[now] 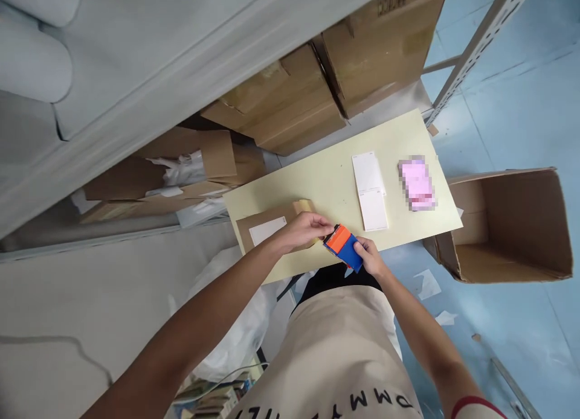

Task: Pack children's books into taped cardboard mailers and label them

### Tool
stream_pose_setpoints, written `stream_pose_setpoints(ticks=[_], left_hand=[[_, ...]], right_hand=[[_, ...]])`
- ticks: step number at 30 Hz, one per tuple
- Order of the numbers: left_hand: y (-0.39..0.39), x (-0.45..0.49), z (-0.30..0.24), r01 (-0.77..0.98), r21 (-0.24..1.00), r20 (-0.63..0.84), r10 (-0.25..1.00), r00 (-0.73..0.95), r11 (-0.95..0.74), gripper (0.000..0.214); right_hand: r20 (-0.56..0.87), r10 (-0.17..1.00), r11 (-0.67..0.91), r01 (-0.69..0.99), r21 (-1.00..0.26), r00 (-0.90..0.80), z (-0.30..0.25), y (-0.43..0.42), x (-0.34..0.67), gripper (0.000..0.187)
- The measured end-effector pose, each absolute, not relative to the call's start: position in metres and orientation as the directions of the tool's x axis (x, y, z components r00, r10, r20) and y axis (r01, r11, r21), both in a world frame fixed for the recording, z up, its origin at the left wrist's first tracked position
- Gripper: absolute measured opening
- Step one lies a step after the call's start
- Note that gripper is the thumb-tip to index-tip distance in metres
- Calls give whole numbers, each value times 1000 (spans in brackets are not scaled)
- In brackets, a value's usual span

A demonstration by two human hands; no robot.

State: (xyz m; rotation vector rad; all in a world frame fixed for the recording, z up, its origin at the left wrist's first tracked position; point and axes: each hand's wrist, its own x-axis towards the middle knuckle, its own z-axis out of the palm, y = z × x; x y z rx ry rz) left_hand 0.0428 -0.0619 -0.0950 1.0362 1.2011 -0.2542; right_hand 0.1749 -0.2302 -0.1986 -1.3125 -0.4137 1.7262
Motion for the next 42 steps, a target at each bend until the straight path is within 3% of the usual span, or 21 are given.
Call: stream_pose_setpoints(ticks=[3,6,8,11,15,19,26,29,38,42], left_hand=[[-63,44,-99,619,464,-885,296,360,634,31],[-58,45,-102,690,477,-874,371,312,544,21],[-49,50,-104,821,462,-856,412,313,335,14],[-31,64,-110,938,334,-852,394,343,-96,15],[-12,82,-130,841,116,-891,319,323,-529,18],[-12,80,-151,696,-39,-905,320,279,-717,11],[-23,48,-169,569,-152,-883,369,288,-808,28],[-21,32,-175,586,-129,-866,379,327,-800,28],[-26,-8,-180,574,-59,-773,401,491,-816,30],[-20,-13,-167,604,40,-676,424,603,-796,36]], right_hand=[[-571,820,-515,-479,-711,-35,-198,-232,177,65],[-586,810,-520,-475,-710,-12,-197,-234,176,65],[-614,789,-539,-481,-692,0,-196,-234,171,67],[-693,721,-578,-554,-599,-3,-197,-234,157,71],[-796,602,-614,-672,-413,-61,-206,-242,136,66],[-825,557,-618,-712,-332,-99,-218,-260,115,63],[-849,508,-643,-720,-262,-145,-233,-275,75,62],[-858,481,-665,-713,-223,-180,-237,-278,65,60],[-814,558,-603,-753,-263,-163,-238,-265,50,56],[-798,579,-604,-745,-283,-167,-238,-263,47,55]])
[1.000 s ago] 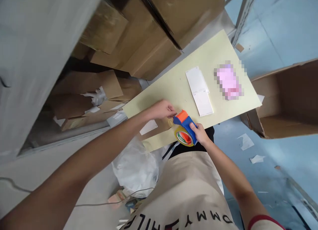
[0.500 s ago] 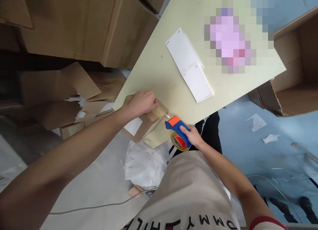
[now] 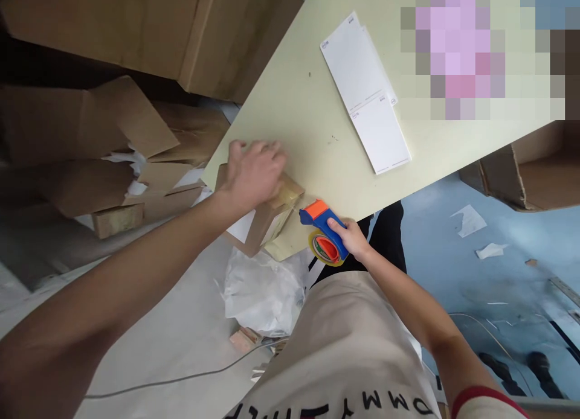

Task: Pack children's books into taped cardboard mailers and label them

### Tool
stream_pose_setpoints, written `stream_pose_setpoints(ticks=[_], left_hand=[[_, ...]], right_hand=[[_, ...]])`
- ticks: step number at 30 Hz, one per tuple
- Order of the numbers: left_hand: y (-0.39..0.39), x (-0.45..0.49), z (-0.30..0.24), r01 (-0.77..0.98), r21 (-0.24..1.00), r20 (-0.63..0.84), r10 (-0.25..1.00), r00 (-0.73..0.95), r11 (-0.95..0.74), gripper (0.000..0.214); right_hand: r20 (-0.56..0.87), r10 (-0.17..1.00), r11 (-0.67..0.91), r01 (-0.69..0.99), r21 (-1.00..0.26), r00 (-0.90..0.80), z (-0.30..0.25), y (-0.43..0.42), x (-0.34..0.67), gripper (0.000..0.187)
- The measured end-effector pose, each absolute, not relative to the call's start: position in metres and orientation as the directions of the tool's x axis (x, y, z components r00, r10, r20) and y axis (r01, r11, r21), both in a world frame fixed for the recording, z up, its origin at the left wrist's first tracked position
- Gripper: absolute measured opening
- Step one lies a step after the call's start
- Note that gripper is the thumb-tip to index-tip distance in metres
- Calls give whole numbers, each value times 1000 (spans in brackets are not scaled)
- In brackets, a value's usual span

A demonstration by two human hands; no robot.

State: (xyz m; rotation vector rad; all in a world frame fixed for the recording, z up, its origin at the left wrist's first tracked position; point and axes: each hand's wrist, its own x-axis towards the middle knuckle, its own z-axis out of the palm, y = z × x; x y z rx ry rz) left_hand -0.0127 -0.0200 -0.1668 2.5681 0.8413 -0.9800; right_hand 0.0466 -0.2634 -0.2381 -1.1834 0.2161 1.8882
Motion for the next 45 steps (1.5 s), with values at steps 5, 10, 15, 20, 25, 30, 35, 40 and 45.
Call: stream_pose_setpoints(ticks=[5,10,15,20,25,30,35,40,45], left_hand=[[-7,-34,-155,593,330,-739,190,647,-735,35],[-6,-60,-148,579,371,-783,90,615,-727,52],[8,-76,-144,611,318,-735,219,642,-725,65],[14,-88,-149,830,203,-571,626,531,-520,56],[-3,-87,-162,945,196,-310,898,312,-261,56],[-12,-84,-167,948,241,-313,908,278,-207,56],[-11,-86,-166,944,258,-304,910,281,-205,56],[-10,-87,-171,940,273,-288,915,281,-203,57],[-9,-88,-177,935,301,-257,928,271,-190,57]], right_hand=[[-812,556,-611,-750,-252,-180,-240,-264,45,54],[-812,538,-645,-731,-222,-228,-239,-259,49,52],[-812,539,-670,-698,-253,-223,-235,-234,64,51],[-737,638,-678,-617,-399,-224,-235,-163,91,57],[-675,666,-740,-398,-542,-319,-236,-91,122,54],[-629,762,-647,-248,-721,-157,-234,-75,132,48],[-505,837,-533,-108,-839,-210,-223,-81,137,49],[-509,793,-554,-51,-831,-334,-222,-80,146,75],[-568,752,-597,19,-802,-334,-219,-113,169,77]])
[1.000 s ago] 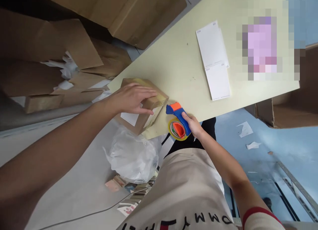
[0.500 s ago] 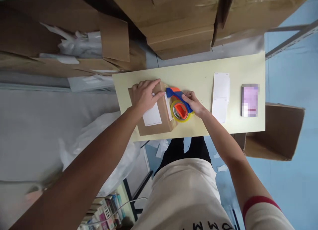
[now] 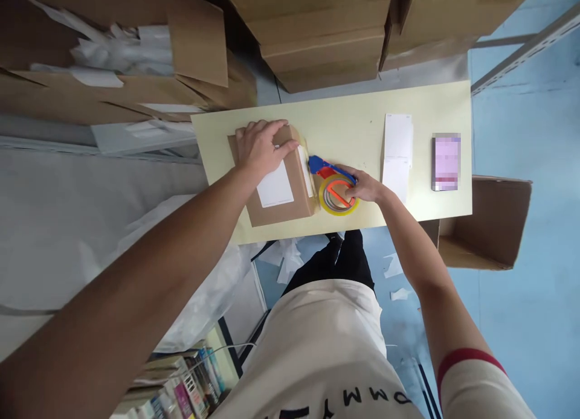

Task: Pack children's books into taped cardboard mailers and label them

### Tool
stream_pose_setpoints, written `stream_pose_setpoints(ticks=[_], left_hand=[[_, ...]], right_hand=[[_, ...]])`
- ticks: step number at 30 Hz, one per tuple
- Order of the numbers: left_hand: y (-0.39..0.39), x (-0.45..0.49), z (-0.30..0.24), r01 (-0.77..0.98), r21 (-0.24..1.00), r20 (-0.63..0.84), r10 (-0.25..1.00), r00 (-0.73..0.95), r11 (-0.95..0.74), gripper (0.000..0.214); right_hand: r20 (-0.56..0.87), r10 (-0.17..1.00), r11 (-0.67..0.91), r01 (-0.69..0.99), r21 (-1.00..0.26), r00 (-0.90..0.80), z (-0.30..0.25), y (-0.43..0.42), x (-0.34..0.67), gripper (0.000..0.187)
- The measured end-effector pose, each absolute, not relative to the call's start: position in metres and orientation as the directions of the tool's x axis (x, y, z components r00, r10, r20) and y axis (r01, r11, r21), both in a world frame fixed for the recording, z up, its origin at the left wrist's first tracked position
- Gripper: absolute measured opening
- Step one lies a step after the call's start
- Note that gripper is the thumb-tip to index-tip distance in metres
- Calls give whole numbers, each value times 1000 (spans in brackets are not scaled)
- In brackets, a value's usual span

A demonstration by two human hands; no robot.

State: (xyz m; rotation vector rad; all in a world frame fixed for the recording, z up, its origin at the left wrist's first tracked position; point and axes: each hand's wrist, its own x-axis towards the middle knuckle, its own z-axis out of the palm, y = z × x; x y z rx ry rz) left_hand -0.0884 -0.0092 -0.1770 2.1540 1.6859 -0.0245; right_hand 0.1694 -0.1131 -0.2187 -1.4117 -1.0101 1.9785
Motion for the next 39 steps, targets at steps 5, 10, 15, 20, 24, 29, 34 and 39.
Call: stream_pose_setpoints(ticks=[5,10,15,20,24,29,34,39], left_hand=[[-12,-85,-176,930,333,-244,938,245,-156,57],[-14,-84,-174,939,339,-234,961,144,-58,60],[-20,-112,-176,897,283,-347,908,-234,339,70],[-40,-138,-163,885,198,-391,862,-323,421,101],[-45,-127,-156,988,152,-305,952,32,15,85],[-39,-112,-163,968,199,-299,931,211,-155,63],[-41,-112,-165,976,166,-308,933,187,-140,64],[-42,-110,-161,974,179,-316,930,189,-137,67]], right_hand=[[-617,702,-629,96,-771,-357,-208,-203,172,83],[-614,752,-640,-41,-767,-239,-218,-271,132,81],[-606,792,-610,-134,-781,-75,-226,-230,129,83],[-560,812,-577,-84,-812,-165,-220,-119,160,80],[-662,690,-686,27,-727,-292,-213,-68,165,74],[-650,712,-656,78,-750,-266,-214,-66,156,77],[-647,713,-634,144,-759,-269,-207,-97,167,82],[-715,660,-693,180,-698,-231,-198,-179,156,88]])
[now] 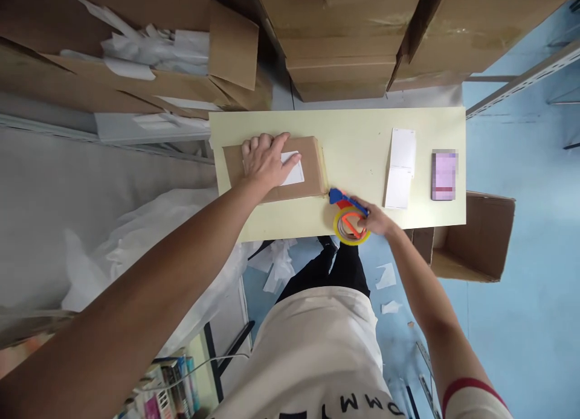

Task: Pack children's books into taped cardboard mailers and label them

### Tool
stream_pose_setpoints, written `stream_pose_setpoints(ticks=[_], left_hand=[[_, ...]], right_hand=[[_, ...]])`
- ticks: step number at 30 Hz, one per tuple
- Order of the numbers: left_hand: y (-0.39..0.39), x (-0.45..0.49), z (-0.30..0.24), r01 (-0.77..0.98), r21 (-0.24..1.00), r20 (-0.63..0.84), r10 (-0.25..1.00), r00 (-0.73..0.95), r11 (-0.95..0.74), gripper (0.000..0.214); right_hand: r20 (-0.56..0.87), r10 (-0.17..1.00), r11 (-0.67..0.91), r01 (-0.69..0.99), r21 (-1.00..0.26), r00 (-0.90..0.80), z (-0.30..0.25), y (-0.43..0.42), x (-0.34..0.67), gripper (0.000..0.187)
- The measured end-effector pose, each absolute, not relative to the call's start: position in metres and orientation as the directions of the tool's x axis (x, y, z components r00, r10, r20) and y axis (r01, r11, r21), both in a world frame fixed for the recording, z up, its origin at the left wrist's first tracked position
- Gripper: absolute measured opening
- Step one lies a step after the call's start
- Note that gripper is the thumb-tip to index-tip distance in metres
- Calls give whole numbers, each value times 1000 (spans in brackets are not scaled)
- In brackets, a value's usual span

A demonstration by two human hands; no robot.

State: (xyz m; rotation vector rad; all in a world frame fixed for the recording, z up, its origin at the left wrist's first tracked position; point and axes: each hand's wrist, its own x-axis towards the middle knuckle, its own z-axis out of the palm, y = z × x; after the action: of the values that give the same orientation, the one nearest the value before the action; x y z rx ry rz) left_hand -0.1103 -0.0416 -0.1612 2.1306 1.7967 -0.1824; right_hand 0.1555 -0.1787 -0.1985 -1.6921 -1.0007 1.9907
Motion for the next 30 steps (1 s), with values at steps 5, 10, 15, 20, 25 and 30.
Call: stream_pose_setpoints(ticks=[5,10,15,20,25,30], left_hand=[[-45,-106,-166,977,209,-305,947,97,-33,71],[-62,-113,-164,961,200,-383,918,-101,189,92],[-52,-123,-156,978,189,-318,938,141,-83,112],[-29,-118,-161,940,221,-323,890,323,-261,101],[-30,-115,-162,957,190,-348,896,276,-221,99],[-32,-114,-158,962,172,-335,906,258,-210,97]], right_hand=[[-665,731,-676,-33,-736,-154,-210,-222,116,89],[-593,805,-591,-114,-799,-24,-219,-152,122,91],[-603,738,-641,-34,-767,-304,-217,-59,145,75],[-567,731,-604,27,-797,-379,-219,-40,146,73],[-634,710,-621,151,-769,-306,-208,-70,155,81],[-715,636,-670,252,-698,-291,-197,-172,161,89]])
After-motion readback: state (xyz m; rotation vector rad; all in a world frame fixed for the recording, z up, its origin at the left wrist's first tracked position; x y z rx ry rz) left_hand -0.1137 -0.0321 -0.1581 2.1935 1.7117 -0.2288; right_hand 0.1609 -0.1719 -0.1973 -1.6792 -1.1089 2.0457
